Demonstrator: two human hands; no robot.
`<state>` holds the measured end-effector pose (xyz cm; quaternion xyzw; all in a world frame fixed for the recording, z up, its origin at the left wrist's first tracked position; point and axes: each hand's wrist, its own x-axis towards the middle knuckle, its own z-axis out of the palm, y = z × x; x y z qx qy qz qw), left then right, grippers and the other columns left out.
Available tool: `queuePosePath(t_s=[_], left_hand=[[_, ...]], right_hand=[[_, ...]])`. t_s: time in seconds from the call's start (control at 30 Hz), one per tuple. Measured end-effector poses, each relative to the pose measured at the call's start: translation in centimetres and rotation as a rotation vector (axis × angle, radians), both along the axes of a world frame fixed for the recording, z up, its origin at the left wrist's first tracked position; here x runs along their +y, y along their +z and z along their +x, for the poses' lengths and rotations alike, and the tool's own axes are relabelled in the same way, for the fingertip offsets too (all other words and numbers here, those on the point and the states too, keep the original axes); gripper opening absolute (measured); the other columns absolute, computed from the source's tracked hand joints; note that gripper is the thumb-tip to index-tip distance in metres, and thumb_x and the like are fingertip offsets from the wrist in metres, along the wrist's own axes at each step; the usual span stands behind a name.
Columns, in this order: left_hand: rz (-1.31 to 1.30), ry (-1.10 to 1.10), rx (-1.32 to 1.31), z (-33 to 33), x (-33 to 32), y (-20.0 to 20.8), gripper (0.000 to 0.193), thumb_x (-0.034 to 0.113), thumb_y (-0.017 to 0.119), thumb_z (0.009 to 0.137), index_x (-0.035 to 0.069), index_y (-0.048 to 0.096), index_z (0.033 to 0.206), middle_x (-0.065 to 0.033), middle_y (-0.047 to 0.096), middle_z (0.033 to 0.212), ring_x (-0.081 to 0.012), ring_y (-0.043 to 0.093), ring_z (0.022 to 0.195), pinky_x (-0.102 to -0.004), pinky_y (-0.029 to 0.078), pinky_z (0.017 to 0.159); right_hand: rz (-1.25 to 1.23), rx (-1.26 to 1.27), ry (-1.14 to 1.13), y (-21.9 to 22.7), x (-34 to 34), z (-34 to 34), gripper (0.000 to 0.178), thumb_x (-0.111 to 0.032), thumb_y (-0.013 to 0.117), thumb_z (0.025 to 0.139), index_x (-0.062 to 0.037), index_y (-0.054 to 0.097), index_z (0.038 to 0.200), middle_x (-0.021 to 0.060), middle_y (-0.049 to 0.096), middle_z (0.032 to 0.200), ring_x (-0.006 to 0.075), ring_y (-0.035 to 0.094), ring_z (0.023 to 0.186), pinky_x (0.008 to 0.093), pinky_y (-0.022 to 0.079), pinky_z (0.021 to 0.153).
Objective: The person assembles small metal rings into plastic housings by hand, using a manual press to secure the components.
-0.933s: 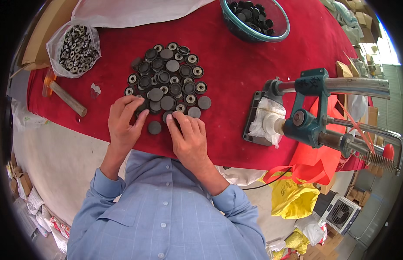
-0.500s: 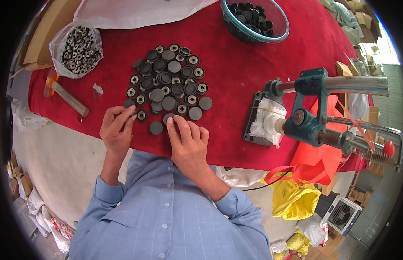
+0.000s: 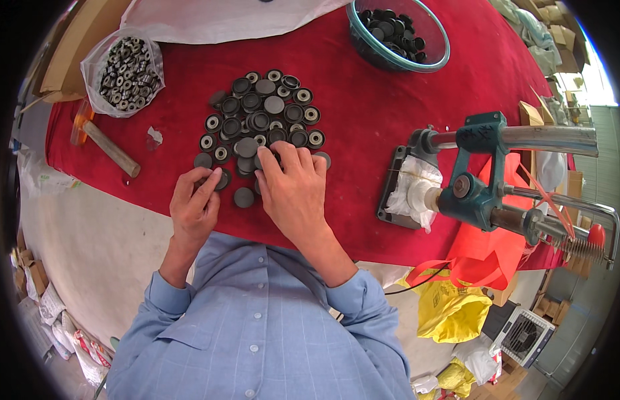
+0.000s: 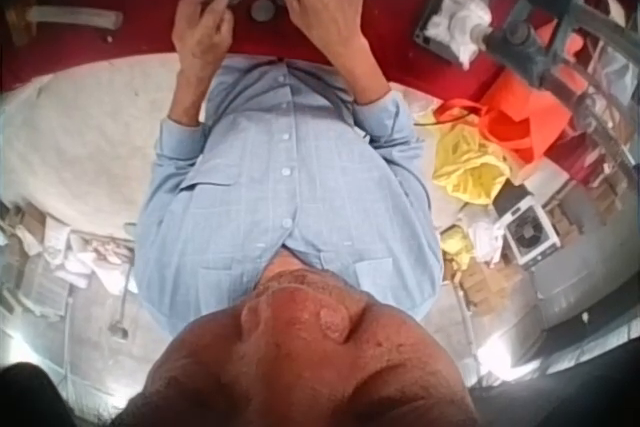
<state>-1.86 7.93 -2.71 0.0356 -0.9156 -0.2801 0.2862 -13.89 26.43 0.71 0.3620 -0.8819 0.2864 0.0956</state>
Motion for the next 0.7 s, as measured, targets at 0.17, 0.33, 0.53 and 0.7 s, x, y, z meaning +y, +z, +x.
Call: queuePosePath(t_s=[0.17,0.33,0.53,0.7], left_hand=[[0.151,0.019,-0.061,0.2,-0.1,0.4,0.05,-0.014,0.077,0.078,0.004,0.078,0.125,-0.0124,0.069,0.114,-0.0283,0.07,0.095,-0.0383,0.059,0.075],[0.131,-0.021,-0.052,0.2,-0.2,0.7,0.05,-0.009,0.083,0.081,0.006,0.078,0.128,-0.0121,0.07,0.114,-0.0284,0.07,0.095,-0.0375,0.059,0.072],[0.077,-0.065,-0.036,0.3,0.0,0.1,0.053,-0.006,0.086,0.082,0.008,0.076,0.132,-0.0121,0.069,0.118,-0.0283,0.069,0.094,-0.037,0.06,0.072],[0.077,-0.051,-0.015,0.2,0.1,0.0,0.053,-0.008,0.084,0.083,0.009,0.076,0.133,-0.0127,0.069,0.122,-0.0278,0.068,0.093,-0.0366,0.06,0.071]], right_hand=[[-0.117,-0.012,-0.012,-0.3,0.4,-0.7,0.036,-0.012,0.086,0.084,-0.0117,0.075,0.118,0.0048,0.072,0.12,0.0258,0.067,0.103,0.042,0.046,0.09],[-0.205,-0.023,-0.156,-0.5,3.5,-1.5,0.032,-0.011,0.088,0.083,-0.011,0.076,0.112,0.0056,0.076,0.117,0.0263,0.07,0.103,0.0414,0.047,0.093],[-0.113,0.079,-0.069,-0.9,3.5,-0.3,0.031,-0.013,0.088,0.083,-0.0117,0.077,0.112,0.003,0.075,0.119,0.0247,0.069,0.103,0.0415,0.046,0.095],[-0.052,0.119,-0.054,-2.1,3.0,0.2,0.03,-0.013,0.088,0.084,-0.0121,0.077,0.111,0.0023,0.074,0.12,0.0241,0.067,0.104,0.0423,0.045,0.096]])
